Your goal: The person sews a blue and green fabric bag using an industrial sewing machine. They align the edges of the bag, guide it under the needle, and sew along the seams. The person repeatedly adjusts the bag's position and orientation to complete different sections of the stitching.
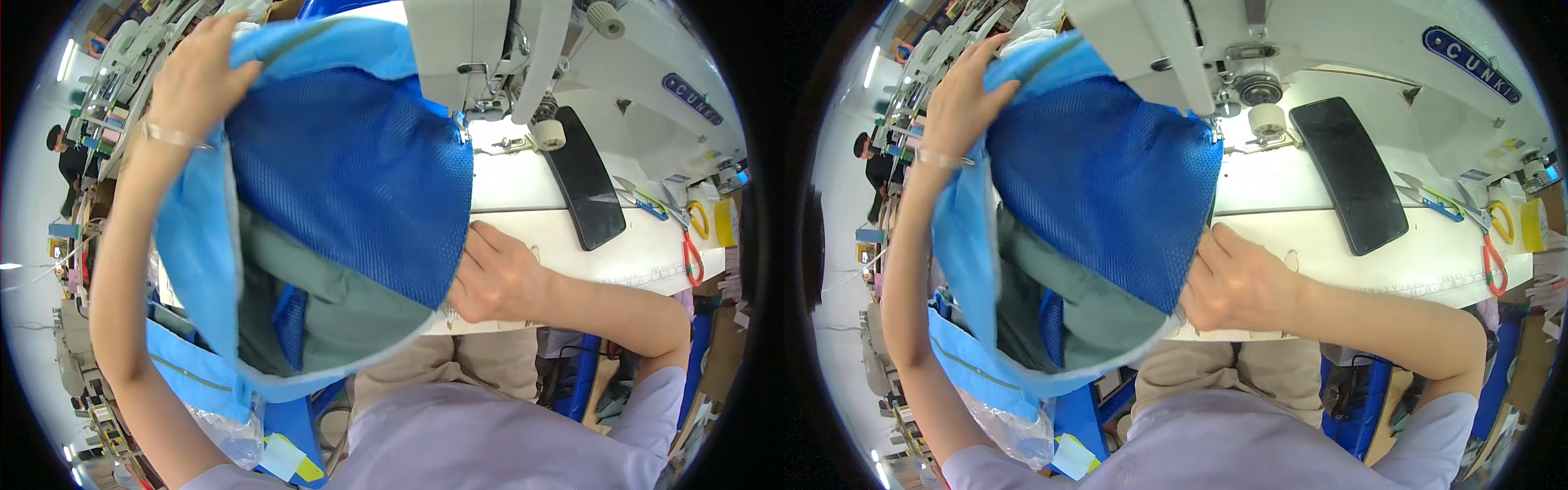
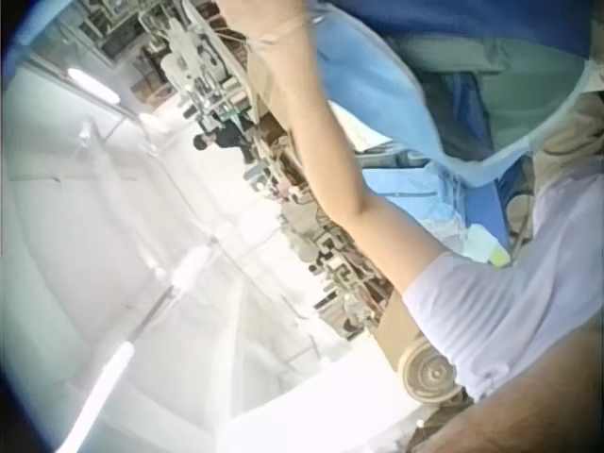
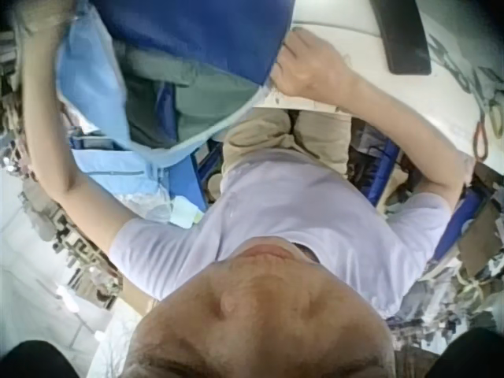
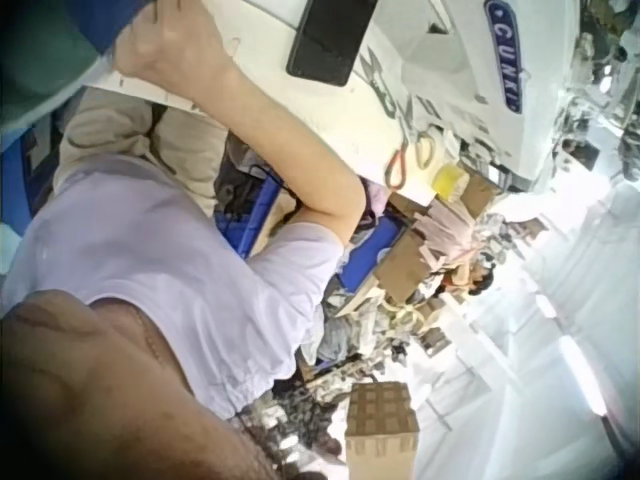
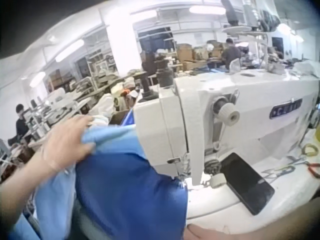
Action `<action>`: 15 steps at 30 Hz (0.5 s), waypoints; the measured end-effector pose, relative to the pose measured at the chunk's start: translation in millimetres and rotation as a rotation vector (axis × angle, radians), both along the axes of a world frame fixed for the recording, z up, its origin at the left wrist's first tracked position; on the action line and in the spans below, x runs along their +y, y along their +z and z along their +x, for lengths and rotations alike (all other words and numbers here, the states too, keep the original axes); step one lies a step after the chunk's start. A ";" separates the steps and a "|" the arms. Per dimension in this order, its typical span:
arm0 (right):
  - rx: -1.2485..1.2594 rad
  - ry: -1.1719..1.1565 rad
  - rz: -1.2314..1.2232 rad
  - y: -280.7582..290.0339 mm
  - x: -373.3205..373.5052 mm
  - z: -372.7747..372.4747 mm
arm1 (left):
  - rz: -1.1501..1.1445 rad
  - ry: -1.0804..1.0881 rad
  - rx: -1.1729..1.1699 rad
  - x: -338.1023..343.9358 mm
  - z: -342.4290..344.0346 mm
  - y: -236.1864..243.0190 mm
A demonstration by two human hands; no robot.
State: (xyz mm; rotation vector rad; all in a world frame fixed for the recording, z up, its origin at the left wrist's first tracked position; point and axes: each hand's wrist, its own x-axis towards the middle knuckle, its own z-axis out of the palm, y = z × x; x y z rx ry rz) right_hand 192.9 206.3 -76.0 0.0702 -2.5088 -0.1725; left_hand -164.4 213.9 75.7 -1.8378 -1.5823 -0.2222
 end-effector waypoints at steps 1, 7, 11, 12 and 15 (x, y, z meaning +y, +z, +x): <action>0.049 -0.012 0.008 2.8 2.7 -2.3 | 0.021 -0.231 -0.030 4.9 31.8 -10.5; -0.099 -0.073 0.148 21.7 -8.5 4.9 | -0.474 -0.573 -0.452 -42.6 143.3 -99.0; -0.019 -0.086 0.073 10.4 -6.7 5.5 | -0.524 -0.536 -0.494 -44.9 133.8 -108.9; 0.017 -0.076 0.086 9.1 -2.6 3.7 | -0.537 -0.535 -0.506 -44.0 133.2 -107.7; 0.027 -0.066 0.047 9.9 0.8 7.0 | -0.558 -0.543 -0.534 -40.3 133.6 -104.7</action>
